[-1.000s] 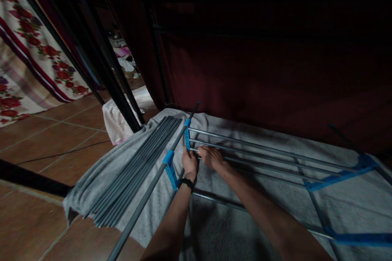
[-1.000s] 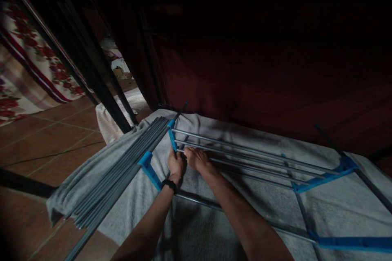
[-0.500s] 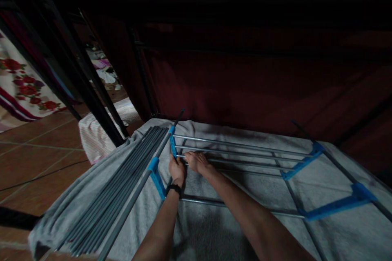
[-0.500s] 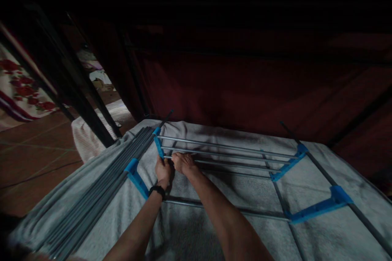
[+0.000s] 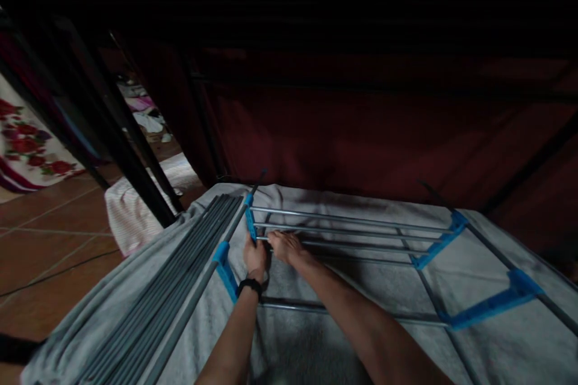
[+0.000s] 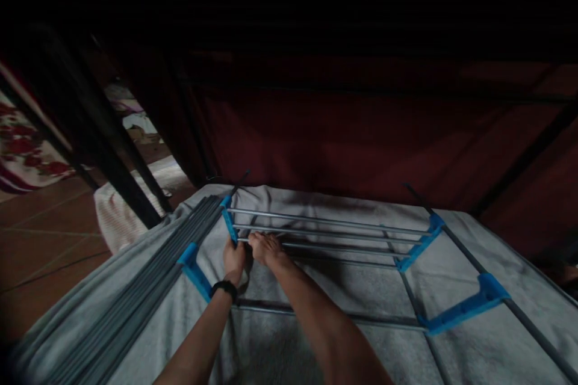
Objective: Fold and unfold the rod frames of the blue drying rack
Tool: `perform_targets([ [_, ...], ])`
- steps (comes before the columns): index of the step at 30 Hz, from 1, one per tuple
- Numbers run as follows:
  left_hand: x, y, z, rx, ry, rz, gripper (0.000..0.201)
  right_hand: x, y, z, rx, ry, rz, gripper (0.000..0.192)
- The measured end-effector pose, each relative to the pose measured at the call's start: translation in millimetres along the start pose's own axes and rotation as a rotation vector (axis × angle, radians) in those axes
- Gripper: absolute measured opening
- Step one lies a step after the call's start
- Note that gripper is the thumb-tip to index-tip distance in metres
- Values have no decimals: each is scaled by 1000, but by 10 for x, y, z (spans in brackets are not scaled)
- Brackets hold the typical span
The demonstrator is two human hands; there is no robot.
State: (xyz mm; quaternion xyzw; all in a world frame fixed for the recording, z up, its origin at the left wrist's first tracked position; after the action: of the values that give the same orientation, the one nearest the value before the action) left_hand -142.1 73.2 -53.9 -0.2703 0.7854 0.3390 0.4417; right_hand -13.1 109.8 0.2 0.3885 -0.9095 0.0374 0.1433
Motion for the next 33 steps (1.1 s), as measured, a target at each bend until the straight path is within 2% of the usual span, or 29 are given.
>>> perform_targets([
  [8, 161, -34, 106, -22, 36, -38, 25, -43, 6, 1, 36, 29, -34, 37],
  [20, 142, -79, 108, -69, 105, -83, 26, -91, 181, 43, 110, 80, -45, 35],
  [28, -54, -40, 20, -18, 61, -68, 12, -13, 50, -55, 11, 55, 16, 30],
  [33, -44, 27, 35, -56, 94, -80, 6, 47, -65, -187, -147, 31, -83, 37],
])
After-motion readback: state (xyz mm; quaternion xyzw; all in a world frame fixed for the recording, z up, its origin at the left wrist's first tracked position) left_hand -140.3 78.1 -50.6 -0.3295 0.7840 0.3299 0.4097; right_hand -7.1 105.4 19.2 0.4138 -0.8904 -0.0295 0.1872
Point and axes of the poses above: each hand's wrist, its own y-axis towards the middle knuckle, its own z-axis out of the palm, x = y × z, the point moved 6 cm from there along y, towards the middle knuckle, and after that the axes turned 1 degree about -x, right-handed, at the moved point
